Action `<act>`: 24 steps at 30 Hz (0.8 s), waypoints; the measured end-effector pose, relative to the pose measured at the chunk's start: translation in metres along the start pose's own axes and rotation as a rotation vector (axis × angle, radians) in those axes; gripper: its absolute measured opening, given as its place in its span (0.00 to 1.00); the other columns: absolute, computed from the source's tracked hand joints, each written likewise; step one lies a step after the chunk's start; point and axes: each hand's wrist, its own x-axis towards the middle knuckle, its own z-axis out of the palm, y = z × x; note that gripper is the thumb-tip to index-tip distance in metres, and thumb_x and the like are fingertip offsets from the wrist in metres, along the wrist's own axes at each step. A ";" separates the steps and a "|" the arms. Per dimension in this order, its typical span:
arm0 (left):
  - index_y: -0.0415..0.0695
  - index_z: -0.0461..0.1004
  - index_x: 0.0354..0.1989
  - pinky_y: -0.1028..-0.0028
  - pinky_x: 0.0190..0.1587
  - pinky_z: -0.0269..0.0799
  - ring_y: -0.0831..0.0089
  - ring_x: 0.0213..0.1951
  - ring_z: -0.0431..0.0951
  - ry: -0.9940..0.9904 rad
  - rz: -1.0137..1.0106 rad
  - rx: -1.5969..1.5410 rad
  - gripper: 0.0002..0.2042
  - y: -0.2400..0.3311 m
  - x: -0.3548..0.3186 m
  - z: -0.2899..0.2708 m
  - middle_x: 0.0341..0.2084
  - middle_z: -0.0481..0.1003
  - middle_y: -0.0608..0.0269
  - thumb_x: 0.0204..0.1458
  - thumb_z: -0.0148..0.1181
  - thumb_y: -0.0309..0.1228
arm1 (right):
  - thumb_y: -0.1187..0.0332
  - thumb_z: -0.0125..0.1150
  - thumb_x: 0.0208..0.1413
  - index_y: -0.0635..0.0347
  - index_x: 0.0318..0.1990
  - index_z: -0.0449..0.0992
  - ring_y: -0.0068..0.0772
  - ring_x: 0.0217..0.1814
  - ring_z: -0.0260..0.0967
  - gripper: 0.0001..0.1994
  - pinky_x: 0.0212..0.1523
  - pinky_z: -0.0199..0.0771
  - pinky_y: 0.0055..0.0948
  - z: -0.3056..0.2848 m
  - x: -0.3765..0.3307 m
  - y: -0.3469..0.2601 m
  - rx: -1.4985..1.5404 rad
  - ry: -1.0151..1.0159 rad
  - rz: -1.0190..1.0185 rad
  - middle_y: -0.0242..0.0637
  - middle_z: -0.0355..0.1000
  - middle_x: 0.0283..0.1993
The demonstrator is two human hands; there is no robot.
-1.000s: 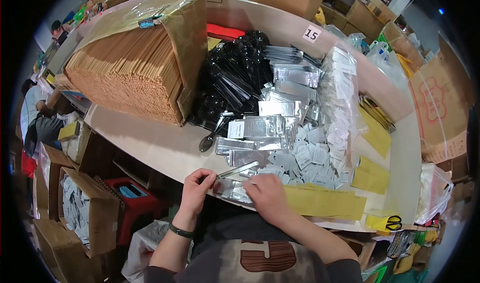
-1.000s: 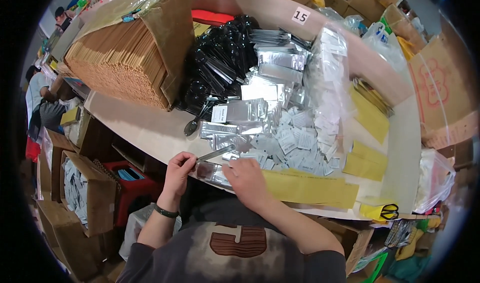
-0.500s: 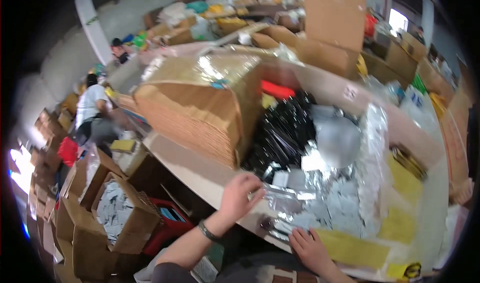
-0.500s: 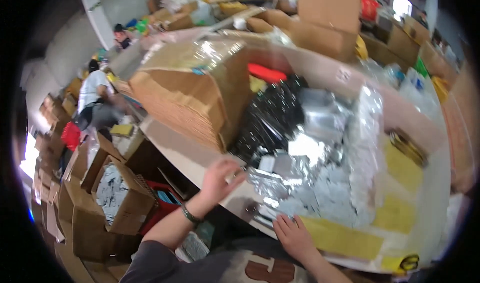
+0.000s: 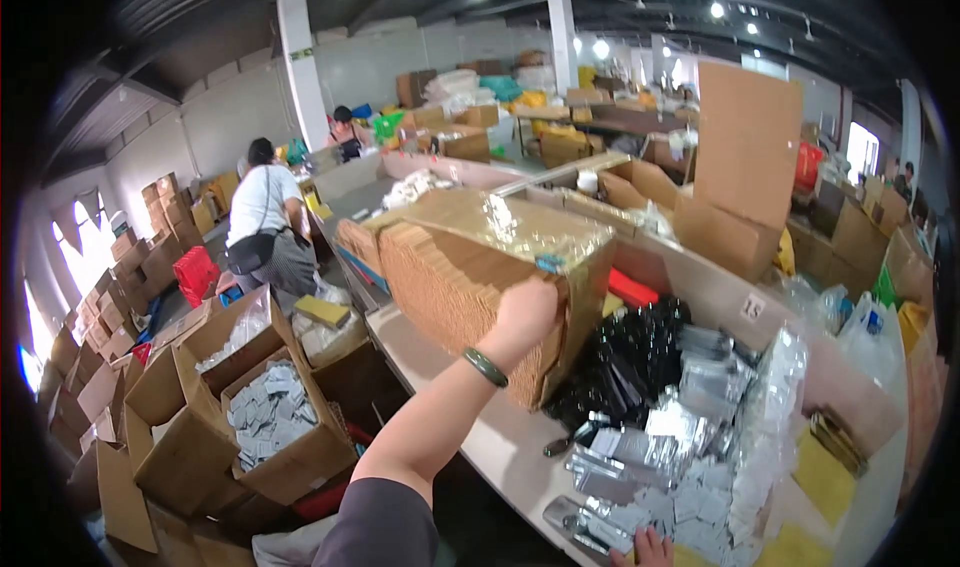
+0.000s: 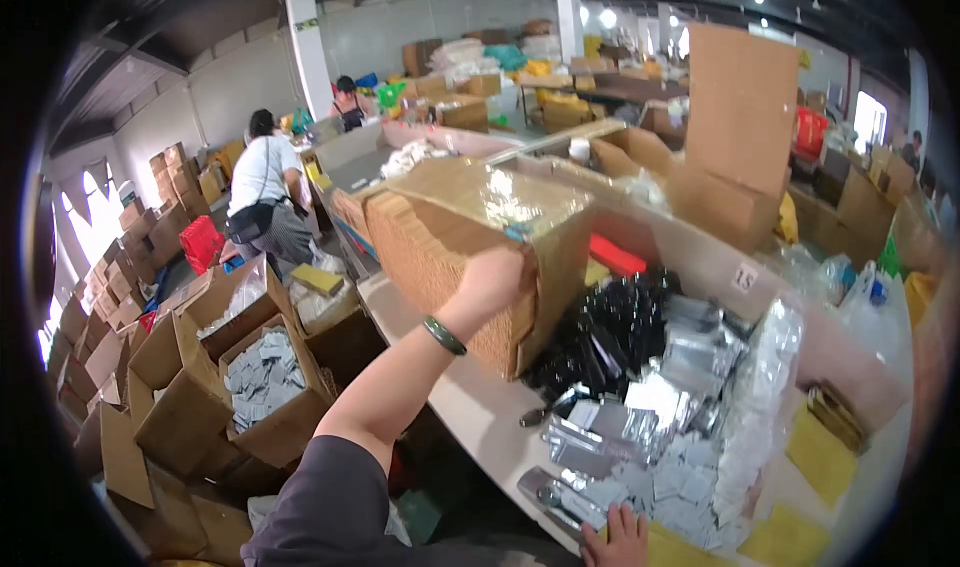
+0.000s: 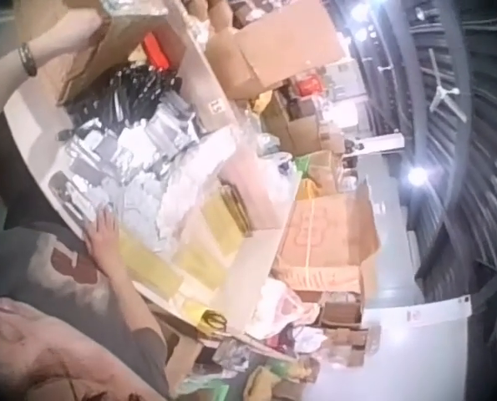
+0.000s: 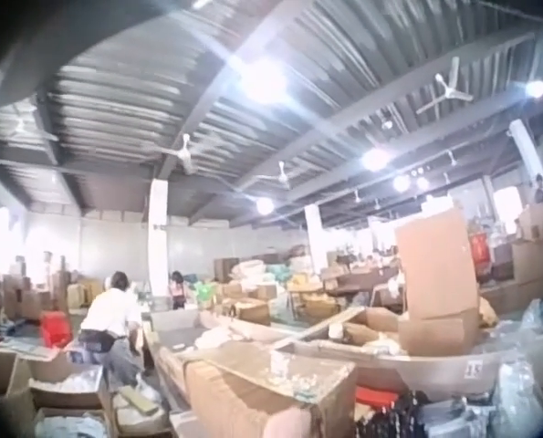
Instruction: Packing small product pouches into yellow envelopes at a factory workstation.
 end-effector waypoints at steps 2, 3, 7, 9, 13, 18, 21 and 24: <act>0.39 0.78 0.35 0.62 0.39 0.79 0.55 0.39 0.82 -0.140 -0.103 0.051 0.08 0.010 0.005 -0.018 0.38 0.79 0.47 0.56 0.50 0.25 | 0.63 0.64 0.53 0.48 0.54 0.77 0.55 0.67 0.61 0.19 0.65 0.58 0.57 -0.011 0.012 0.003 -0.049 -0.007 0.015 0.54 0.65 0.62; 0.37 0.76 0.43 0.63 0.48 0.75 0.55 0.47 0.79 0.210 -0.084 -0.481 0.11 -0.003 -0.025 -0.017 0.42 0.77 0.46 0.57 0.49 0.24 | 0.62 0.64 0.53 0.48 0.53 0.78 0.56 0.65 0.62 0.18 0.64 0.60 0.54 -0.019 0.012 0.004 -0.045 0.015 0.040 0.54 0.65 0.62; 0.39 0.75 0.46 0.84 0.27 0.60 0.88 0.24 0.63 0.232 -0.563 -1.086 0.09 -0.068 -0.129 0.024 0.26 0.68 0.73 0.63 0.50 0.25 | 0.64 0.64 0.54 0.44 0.54 0.78 0.65 0.68 0.57 0.18 0.67 0.57 0.55 -0.011 0.028 0.022 0.134 0.013 -0.009 0.61 0.60 0.65; 0.41 0.75 0.36 0.82 0.30 0.60 0.85 0.26 0.62 0.129 -0.652 -1.283 0.08 -0.054 -0.187 0.060 0.23 0.65 0.74 0.66 0.51 0.30 | 0.63 0.64 0.54 0.43 0.56 0.77 0.65 0.71 0.54 0.19 0.69 0.55 0.56 -0.010 0.025 0.022 0.179 0.005 0.011 0.63 0.58 0.67; 0.38 0.76 0.38 0.79 0.37 0.66 0.80 0.32 0.69 -0.667 -0.141 -1.122 0.04 0.003 -0.239 0.085 0.27 0.70 0.69 0.61 0.56 0.24 | 0.63 0.65 0.54 0.42 0.56 0.77 0.64 0.71 0.54 0.20 0.70 0.53 0.56 -0.009 0.015 0.029 0.160 -0.028 0.042 0.64 0.57 0.68; 0.36 0.78 0.41 0.72 0.43 0.73 0.69 0.37 0.78 -0.845 0.053 -0.801 0.07 0.016 -0.223 0.076 0.34 0.78 0.56 0.55 0.59 0.19 | 0.65 0.65 0.53 0.41 0.58 0.76 0.63 0.70 0.56 0.22 0.69 0.54 0.56 -0.012 0.013 0.024 0.123 -0.036 0.054 0.63 0.59 0.66; 0.35 0.76 0.43 0.72 0.44 0.76 0.69 0.39 0.79 -0.831 -0.090 -1.124 0.09 0.069 -0.236 0.074 0.35 0.77 0.56 0.55 0.63 0.24 | 0.66 0.65 0.53 0.45 0.57 0.75 0.63 0.67 0.59 0.22 0.67 0.58 0.56 0.002 0.022 0.017 0.135 0.029 -0.019 0.62 0.61 0.64; 0.37 0.71 0.44 0.69 0.44 0.76 0.63 0.38 0.78 -0.620 -0.029 -0.823 0.17 0.111 -0.244 0.068 0.38 0.71 0.56 0.50 0.70 0.31 | 0.65 0.67 0.50 0.55 0.54 0.74 0.63 0.64 0.61 0.22 0.64 0.61 0.53 0.003 0.037 0.009 0.184 0.110 -0.022 0.61 0.62 0.62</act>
